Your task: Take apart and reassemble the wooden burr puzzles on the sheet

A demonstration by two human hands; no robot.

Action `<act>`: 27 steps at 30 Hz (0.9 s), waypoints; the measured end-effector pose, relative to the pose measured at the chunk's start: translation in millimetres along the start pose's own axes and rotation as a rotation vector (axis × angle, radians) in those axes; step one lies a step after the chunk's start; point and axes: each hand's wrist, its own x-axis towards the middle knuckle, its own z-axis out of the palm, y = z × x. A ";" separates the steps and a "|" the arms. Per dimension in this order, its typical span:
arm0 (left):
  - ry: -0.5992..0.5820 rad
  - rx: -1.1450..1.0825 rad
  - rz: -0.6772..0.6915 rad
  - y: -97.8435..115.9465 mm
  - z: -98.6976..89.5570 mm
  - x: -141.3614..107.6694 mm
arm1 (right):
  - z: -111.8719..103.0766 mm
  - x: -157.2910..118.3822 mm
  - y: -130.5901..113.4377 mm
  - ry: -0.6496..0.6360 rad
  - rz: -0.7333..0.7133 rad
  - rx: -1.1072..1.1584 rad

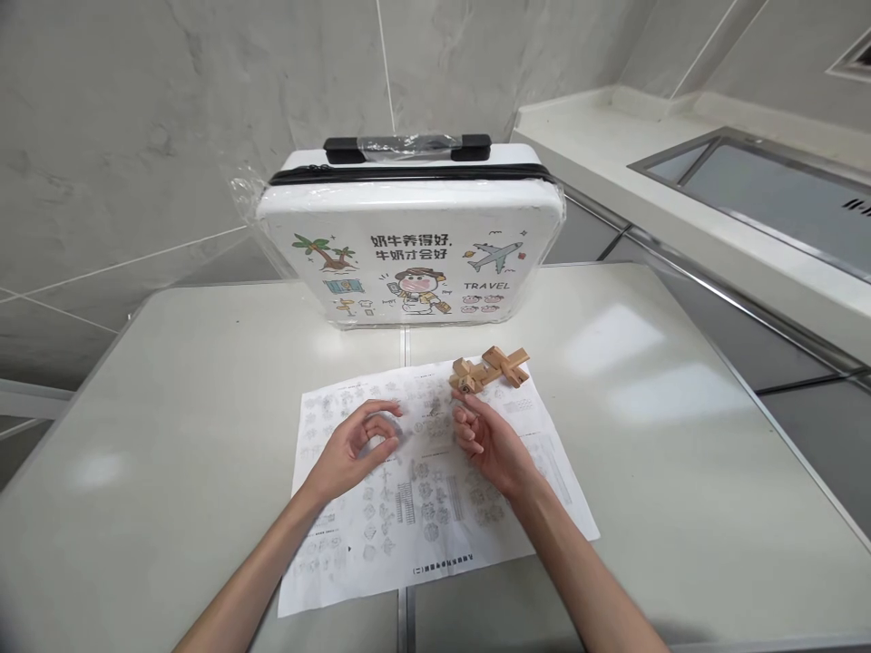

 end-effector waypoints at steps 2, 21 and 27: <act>-0.012 0.010 -0.007 1.6 -0.1 0.1 | 0.7 -1.1 3.3 0.002 0.009 -0.059; -0.112 0.105 -0.005 -6.1 -1.6 -1.8 | 8.6 -1.7 9.5 -0.046 0.025 -0.256; -0.083 0.141 -0.045 -5.7 -0.7 -2.7 | 11.3 -3.0 9.0 -0.048 0.023 -0.272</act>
